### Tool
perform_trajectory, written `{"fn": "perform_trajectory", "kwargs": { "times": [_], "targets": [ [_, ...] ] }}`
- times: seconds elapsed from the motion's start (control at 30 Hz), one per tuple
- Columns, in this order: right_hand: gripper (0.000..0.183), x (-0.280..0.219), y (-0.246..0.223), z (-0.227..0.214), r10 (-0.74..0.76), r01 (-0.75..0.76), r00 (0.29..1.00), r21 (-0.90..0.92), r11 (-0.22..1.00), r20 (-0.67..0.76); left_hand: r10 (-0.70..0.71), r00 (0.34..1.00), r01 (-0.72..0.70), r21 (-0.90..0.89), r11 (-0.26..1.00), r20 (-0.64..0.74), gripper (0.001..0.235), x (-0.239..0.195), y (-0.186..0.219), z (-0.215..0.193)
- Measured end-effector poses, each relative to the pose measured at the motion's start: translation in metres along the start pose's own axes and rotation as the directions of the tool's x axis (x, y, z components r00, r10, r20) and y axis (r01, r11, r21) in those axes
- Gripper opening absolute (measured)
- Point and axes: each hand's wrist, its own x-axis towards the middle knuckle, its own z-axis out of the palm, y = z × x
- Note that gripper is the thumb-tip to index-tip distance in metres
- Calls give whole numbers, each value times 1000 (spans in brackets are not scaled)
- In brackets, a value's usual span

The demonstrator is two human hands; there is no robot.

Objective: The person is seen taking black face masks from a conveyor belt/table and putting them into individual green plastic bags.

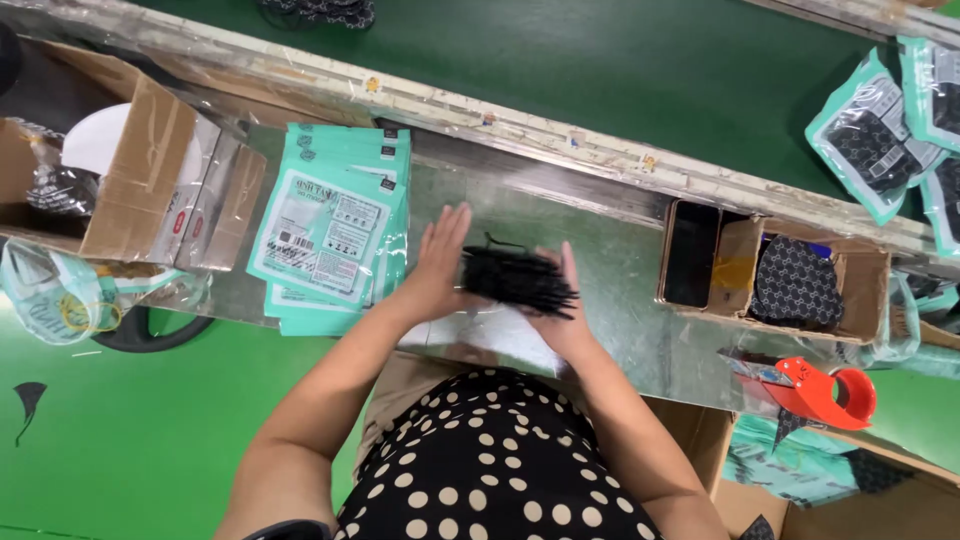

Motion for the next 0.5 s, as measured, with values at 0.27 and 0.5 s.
{"fn": "perform_trajectory", "kwargs": {
  "times": [0.27, 0.5],
  "targets": [
    [58, 16, -23, -14, -371, 540, 842, -608, 582, 393, 4, 940, 36, -112, 993, 342, 112, 9, 7, -1],
    [68, 5, -29, -8, -186, 227, 973, -399, 888, 139, -158, 987, 156, -191, 969, 5, 67, -1, 14, -5]
  ]
}}
